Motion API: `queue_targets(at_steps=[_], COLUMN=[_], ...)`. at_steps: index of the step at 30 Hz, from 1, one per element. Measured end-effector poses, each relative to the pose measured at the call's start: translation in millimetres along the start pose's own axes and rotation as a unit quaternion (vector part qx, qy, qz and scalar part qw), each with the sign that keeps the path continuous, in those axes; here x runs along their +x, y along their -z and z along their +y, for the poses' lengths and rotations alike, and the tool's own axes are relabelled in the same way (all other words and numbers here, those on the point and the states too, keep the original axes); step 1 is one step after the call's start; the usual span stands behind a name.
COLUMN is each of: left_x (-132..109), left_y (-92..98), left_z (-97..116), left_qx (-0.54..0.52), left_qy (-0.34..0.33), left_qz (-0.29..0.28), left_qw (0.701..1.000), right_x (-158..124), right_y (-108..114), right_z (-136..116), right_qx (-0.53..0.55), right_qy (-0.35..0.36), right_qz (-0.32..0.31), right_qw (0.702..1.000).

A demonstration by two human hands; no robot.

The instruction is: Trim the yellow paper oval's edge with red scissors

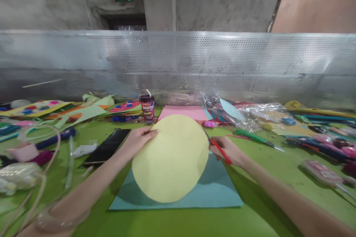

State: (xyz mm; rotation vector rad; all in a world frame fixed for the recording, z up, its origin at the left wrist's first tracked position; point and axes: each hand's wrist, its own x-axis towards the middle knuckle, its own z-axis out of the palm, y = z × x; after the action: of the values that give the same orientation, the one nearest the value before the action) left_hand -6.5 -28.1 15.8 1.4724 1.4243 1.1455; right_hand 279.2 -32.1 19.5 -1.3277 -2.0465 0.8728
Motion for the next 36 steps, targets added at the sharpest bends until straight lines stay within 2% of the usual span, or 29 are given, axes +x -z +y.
queue_targets(at_steps=[21, 32, 36], left_x=[-2.1, 2.2, 3.8], left_y=[1.1, 3.4, 4.3], left_z=[5.2, 0.6, -2.1], left_qx=[0.052, 0.051, 0.049], left_qy=[-0.008, -0.013, -0.009], left_qz=[0.015, 0.008, -0.013], left_qw=[0.998, 0.999, 0.999], right_x=[2.9, 4.7, 5.4], right_y=[1.9, 4.4, 8.3], right_z=[4.7, 10.0, 12.0], right_qx=[-0.026, -0.062, -0.069], right_qy=[-0.010, 0.004, 0.005], right_qz=[-0.008, -0.002, 0.011], right_qw=[1.000, 0.998, 0.998])
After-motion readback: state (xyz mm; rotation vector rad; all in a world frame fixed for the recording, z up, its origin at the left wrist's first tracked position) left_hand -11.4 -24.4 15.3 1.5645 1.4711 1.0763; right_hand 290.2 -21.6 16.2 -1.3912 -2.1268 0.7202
